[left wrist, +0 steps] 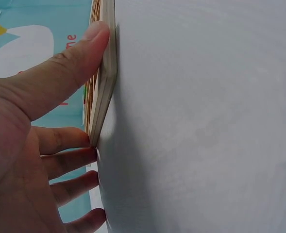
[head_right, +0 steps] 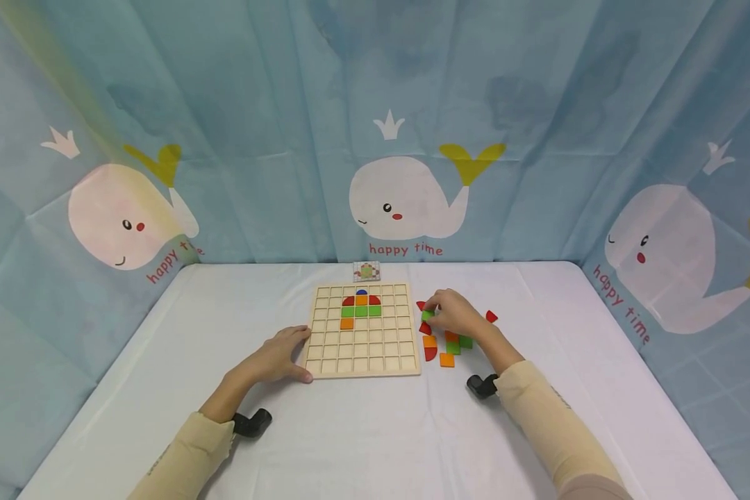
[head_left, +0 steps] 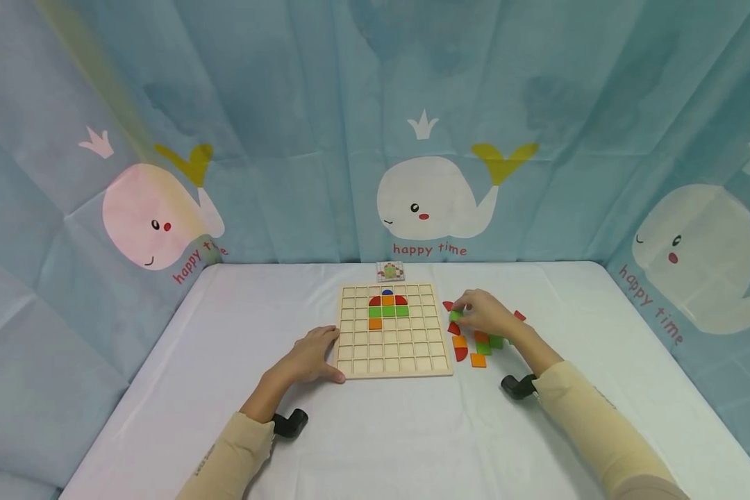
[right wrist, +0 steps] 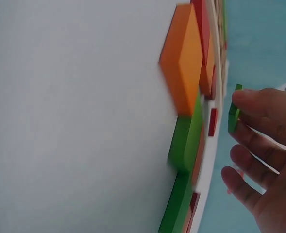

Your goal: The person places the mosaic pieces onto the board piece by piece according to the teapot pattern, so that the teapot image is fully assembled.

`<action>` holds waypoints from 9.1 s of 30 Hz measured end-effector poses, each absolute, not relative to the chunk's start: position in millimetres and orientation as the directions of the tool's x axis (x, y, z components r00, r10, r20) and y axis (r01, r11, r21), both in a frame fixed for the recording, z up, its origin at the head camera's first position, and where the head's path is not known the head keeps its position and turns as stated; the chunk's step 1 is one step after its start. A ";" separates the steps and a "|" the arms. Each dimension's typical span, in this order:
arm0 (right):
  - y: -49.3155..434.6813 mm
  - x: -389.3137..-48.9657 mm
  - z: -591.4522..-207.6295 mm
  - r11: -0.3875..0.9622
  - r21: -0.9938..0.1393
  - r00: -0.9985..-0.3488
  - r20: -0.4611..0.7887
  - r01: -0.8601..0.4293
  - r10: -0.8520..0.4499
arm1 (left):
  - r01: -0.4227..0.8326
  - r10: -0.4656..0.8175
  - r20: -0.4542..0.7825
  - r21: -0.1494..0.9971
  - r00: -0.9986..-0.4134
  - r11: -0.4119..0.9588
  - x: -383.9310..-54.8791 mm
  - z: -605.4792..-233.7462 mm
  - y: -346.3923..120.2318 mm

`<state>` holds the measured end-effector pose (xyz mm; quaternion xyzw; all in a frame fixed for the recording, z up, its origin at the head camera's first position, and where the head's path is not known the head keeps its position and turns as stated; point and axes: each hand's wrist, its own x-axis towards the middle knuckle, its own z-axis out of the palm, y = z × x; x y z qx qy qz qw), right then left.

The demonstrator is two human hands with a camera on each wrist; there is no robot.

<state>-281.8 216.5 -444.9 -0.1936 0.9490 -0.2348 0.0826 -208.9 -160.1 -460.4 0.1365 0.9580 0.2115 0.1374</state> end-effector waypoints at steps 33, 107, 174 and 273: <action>122.6 -294.3 -442.6 0.751 -0.467 -0.845 -0.016 -0.467 -0.535 | 0.199 0.321 -0.210 0.453 -0.924 0.869 -207.8 -458.8 -161.2; 209.4 -265.4 -434.7 0.839 -0.474 -0.925 -0.118 -0.268 -0.362 | 0.204 0.324 -0.206 0.453 -0.923 0.868 -208.0 -458.6 -160.8; 277.7 -251.5 -450.7 0.913 -0.341 -0.943 -0.163 -0.223 -0.291 | 0.202 0.318 -0.199 0.450 -0.927 0.870 -207.1 -459.9 -160.6; 105.5 -292.7 -442.1 0.801 -0.297 -0.812 -0.120 -0.520 -0.572 | 0.210 0.318 -0.185 0.441 -0.930 0.873 -207.7 -458.9 -159.7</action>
